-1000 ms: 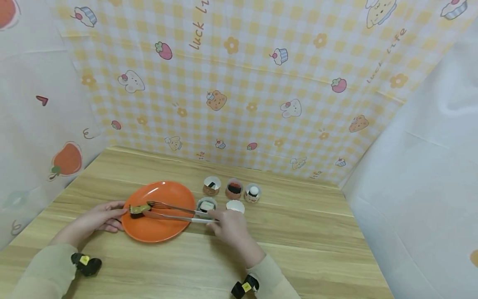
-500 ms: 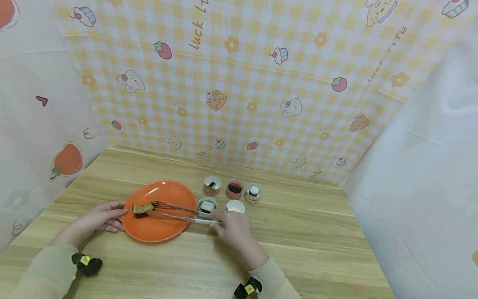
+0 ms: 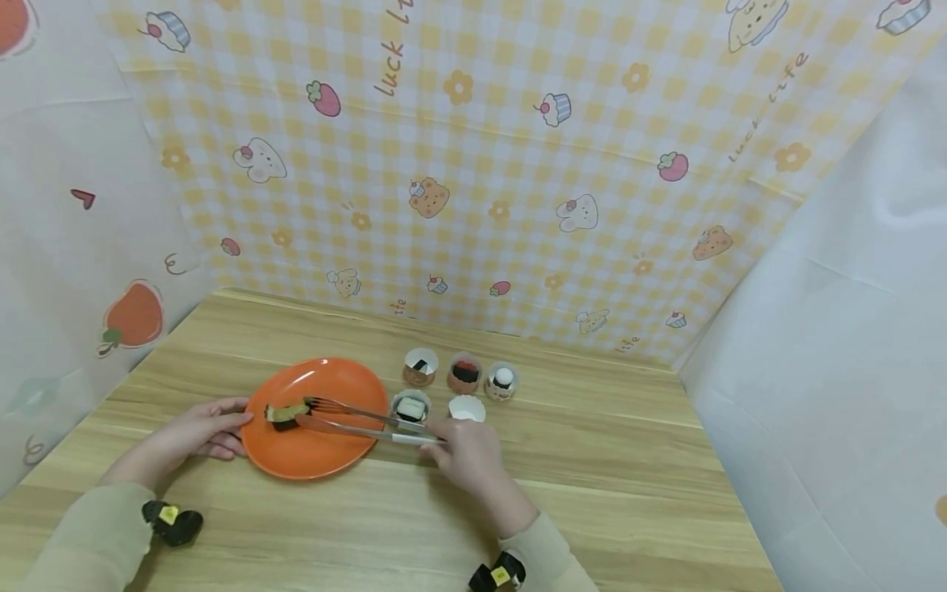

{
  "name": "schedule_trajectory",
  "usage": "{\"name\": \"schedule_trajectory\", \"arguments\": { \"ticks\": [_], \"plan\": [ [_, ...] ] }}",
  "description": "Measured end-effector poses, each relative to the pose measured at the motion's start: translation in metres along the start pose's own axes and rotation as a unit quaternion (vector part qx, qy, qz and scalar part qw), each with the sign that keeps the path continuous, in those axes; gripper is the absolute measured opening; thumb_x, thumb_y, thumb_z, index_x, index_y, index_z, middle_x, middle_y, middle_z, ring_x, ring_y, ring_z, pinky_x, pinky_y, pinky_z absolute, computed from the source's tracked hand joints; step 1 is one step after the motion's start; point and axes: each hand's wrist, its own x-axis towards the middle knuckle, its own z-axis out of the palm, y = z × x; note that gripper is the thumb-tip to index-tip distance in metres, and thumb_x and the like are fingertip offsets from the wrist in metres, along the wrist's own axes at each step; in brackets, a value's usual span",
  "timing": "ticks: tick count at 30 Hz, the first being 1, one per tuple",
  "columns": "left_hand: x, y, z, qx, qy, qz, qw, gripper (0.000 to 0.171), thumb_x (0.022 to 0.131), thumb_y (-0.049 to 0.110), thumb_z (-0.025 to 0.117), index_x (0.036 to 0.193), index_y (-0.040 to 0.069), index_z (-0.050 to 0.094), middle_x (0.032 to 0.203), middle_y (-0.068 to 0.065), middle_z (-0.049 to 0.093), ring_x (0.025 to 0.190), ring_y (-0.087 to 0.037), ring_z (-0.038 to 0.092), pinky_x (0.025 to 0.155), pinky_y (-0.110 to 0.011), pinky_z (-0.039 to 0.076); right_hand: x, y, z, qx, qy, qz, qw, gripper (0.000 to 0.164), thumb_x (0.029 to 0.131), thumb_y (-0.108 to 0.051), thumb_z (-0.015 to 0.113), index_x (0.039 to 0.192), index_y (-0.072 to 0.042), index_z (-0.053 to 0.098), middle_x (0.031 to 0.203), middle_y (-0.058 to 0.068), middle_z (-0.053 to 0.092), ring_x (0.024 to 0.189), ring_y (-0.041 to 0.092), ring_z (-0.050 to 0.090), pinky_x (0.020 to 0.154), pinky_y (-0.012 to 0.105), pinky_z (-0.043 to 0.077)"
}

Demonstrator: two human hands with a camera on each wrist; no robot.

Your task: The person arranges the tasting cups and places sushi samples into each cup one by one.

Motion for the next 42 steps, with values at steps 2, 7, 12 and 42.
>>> {"name": "schedule_trajectory", "arguments": {
  "ticks": [2, 7, 12, 42],
  "plan": [
    [-0.0001, 0.0002, 0.0001, 0.000, -0.002, 0.003, 1.0000, 0.061, 0.104, 0.020, 0.044, 0.139, -0.017, 0.010, 0.083, -0.010, 0.069, 0.072, -0.021, 0.068, 0.064, -0.033, 0.057, -0.0010, 0.0013, 0.0002, -0.001, -0.002, -0.001, 1.000, 0.029, 0.081, -0.033, 0.077, 0.108, -0.022, 0.074, 0.081, -0.008, 0.068, 0.058, 0.005, 0.050, 0.043, 0.021, 0.033],
    [-0.0011, 0.0016, 0.0003, -0.001, -0.005, 0.006, 1.0000, 0.063, 0.103, 0.021, 0.046, 0.139, -0.018, 0.011, 0.083, -0.011, 0.069, 0.072, -0.021, 0.068, 0.065, -0.033, 0.057, -0.0031, 0.0034, -0.0014, -0.002, -0.012, 0.000, 1.000, 0.031, 0.082, -0.033, 0.077, 0.110, -0.021, 0.074, 0.081, -0.008, 0.068, 0.057, 0.004, 0.047, 0.042, 0.022, 0.033],
    [-0.0015, 0.0021, 0.0006, -0.002, -0.003, 0.003, 1.0000, 0.065, 0.102, 0.022, 0.047, 0.139, -0.018, 0.011, 0.083, -0.012, 0.069, 0.072, -0.021, 0.068, 0.065, -0.034, 0.057, -0.0036, 0.0048, -0.0029, 0.004, -0.019, 0.001, 1.000, 0.031, 0.082, -0.033, 0.076, 0.110, -0.020, 0.074, 0.084, -0.008, 0.069, 0.058, 0.004, 0.048, 0.044, 0.023, 0.035],
    [0.0002, -0.0004, -0.0011, -0.002, -0.005, 0.008, 1.0000, 0.062, 0.103, 0.021, 0.046, 0.138, -0.018, 0.012, 0.085, -0.012, 0.069, 0.074, -0.023, 0.069, 0.064, -0.033, 0.057, 0.0003, 0.0063, -0.0032, -0.009, -0.030, -0.016, 0.999, 0.032, 0.080, -0.035, 0.077, 0.109, -0.022, 0.073, 0.074, -0.012, 0.062, 0.058, 0.001, 0.046, 0.045, 0.020, 0.034]
  ]
}}
